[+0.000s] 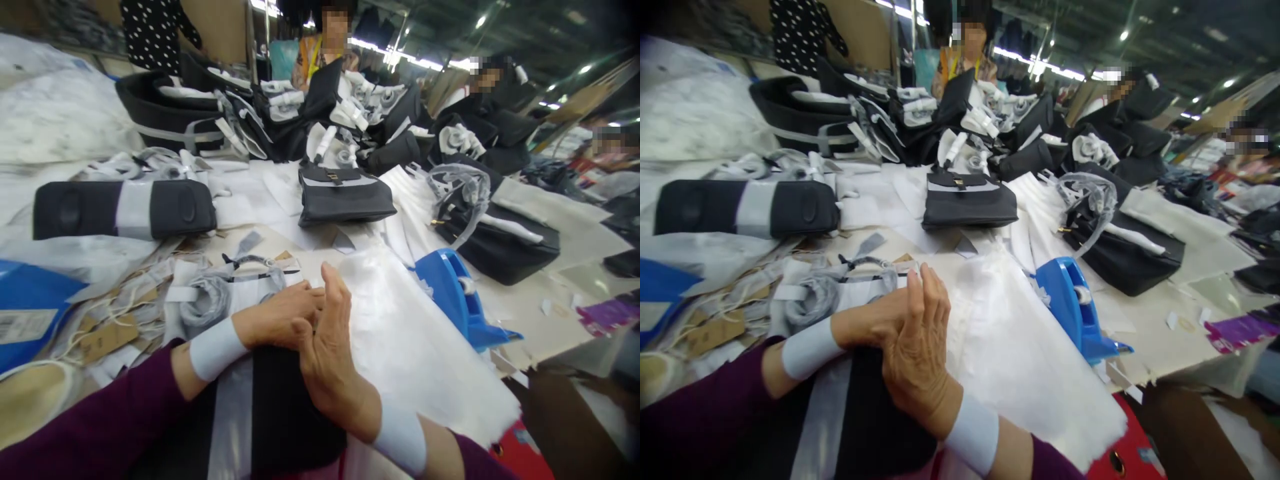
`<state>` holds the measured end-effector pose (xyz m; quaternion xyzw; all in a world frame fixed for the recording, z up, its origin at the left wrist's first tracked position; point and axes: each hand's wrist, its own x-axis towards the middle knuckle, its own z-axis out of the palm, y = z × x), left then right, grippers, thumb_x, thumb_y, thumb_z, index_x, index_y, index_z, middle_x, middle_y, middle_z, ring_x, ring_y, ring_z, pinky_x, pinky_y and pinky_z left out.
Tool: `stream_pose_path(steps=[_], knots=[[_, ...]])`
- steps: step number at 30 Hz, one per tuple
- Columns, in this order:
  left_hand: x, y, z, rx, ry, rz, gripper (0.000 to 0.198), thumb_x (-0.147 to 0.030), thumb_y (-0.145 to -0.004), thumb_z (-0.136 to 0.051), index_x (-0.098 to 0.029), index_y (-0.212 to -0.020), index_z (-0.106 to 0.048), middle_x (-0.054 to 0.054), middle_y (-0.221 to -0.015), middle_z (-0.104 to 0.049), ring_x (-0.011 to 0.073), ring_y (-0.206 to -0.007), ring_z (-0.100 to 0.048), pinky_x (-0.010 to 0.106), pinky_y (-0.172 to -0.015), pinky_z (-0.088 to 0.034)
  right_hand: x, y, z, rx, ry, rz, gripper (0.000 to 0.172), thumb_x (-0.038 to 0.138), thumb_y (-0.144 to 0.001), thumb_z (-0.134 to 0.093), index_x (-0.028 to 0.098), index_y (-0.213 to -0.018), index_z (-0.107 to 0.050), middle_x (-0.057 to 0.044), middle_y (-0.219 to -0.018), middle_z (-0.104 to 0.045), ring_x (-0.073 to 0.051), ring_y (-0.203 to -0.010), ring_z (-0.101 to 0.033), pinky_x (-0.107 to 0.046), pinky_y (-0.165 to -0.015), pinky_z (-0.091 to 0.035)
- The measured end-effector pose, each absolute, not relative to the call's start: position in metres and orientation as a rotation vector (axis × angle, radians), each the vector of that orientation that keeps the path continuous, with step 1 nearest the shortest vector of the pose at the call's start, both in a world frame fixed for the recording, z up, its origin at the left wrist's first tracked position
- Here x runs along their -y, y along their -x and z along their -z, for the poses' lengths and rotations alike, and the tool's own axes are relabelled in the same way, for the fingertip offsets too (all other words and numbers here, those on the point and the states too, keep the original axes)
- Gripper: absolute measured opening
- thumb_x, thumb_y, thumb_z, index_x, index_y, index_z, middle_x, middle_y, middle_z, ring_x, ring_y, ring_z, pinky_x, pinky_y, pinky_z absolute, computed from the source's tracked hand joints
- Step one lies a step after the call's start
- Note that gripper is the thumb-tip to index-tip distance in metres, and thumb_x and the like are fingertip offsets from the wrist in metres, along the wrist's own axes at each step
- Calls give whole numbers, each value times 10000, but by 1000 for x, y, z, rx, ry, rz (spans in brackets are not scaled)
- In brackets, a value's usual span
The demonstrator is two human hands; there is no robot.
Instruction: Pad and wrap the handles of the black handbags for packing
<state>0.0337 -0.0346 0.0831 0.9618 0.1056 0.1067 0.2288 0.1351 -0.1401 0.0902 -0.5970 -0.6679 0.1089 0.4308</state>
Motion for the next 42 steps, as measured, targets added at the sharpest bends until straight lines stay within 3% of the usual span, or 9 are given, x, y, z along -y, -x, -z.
stream_pose_path(steps=[7,10,13,16,20,24,30,36,42], knots=[[38,-35,-97,-411,-2323,-354,170,-219,-809,-563,-214,-929,-683,52,-1030,-709,231,-988,-653,321,-904,-502,129,-126,-55,1839,1451,91,745,588,-970,-240,169,-1543,-13,-228,-1572,-133,-387,-1451,-146,-673,-1081,-239],[45,-20,-126,-545,-2287,-627,364,-133,-860,-332,-153,-1052,-640,64,-1171,-658,175,-1124,-601,265,-992,-445,127,-125,-48,1894,1518,138,782,584,-968,-256,135,-1548,14,-243,-1586,-80,-412,-1459,-86,-688,-1071,-224],[59,28,-157,-880,-2255,-927,540,-87,-862,-157,-104,-1255,-528,72,-1292,-572,164,-1236,-519,279,-1060,-384,126,-124,-44,1889,1679,41,823,568,-961,-314,88,-1546,12,-268,-1581,-89,-420,-1453,-123,-658,-1061,-271],[86,95,-168,-1388,-2140,-1052,371,-208,-891,-336,-118,-1158,-578,97,-1137,-626,199,-1066,-603,362,-984,-469,124,-125,-42,1919,1798,-166,857,586,-951,-321,20,-1535,-51,-292,-1559,-162,-399,-1431,-230,-581,-1067,-329],[139,158,-143,-1775,-1879,-820,307,-334,-859,-453,-132,-1030,-609,113,-993,-654,246,-932,-624,442,-872,-510,122,-126,-42,1957,1817,-271,853,595,-946,-291,-5,-1526,-112,-284,-1547,-218,-373,-1426,-266,-538,-1103,-305],[173,167,-107,-1727,-1609,-690,375,-423,-803,-532,-145,-1039,-618,110,-1003,-683,252,-874,-652,413,-810,-529,123,-126,-44,1940,1815,-289,854,591,-934,-315,11,-1530,-119,-264,-1553,-226,-362,-1437,-255,-527,-1117,-289],[179,156,-85,-1678,-1475,-817,397,-433,-746,-611,-152,-1024,-644,125,-1061,-681,276,-974,-642,424,-887,-510,122,-130,-39,1982,1795,-296,845,595,-932,-295,40,-1537,-94,-243,-1559,-233,-349,-1448,-242,-527,-1121,-293],[196,151,-78,-1768,-1450,-843,391,-484,-774,-600,-164,-995,-638,101,-988,-648,270,-949,-620,432,-875,-503,118,-144,-29,2124,1694,-289,689,543,-930,-311,131,-1482,-314,-187,-1586,-200,-365,-1465,-181,-568,-1129,-274],[212,141,-56,-1648,-1080,-1037,641,-433,-712,-676,-142,-1254,-493,124,-1156,-600,254,-1014,-606,411,-918,-481,118,-151,-31,2144,1710,-343,765,565,-901,-335,99,-1504,-270,-173,-1605,-140,-333,-1471,-181,-521,-1168,-247]])
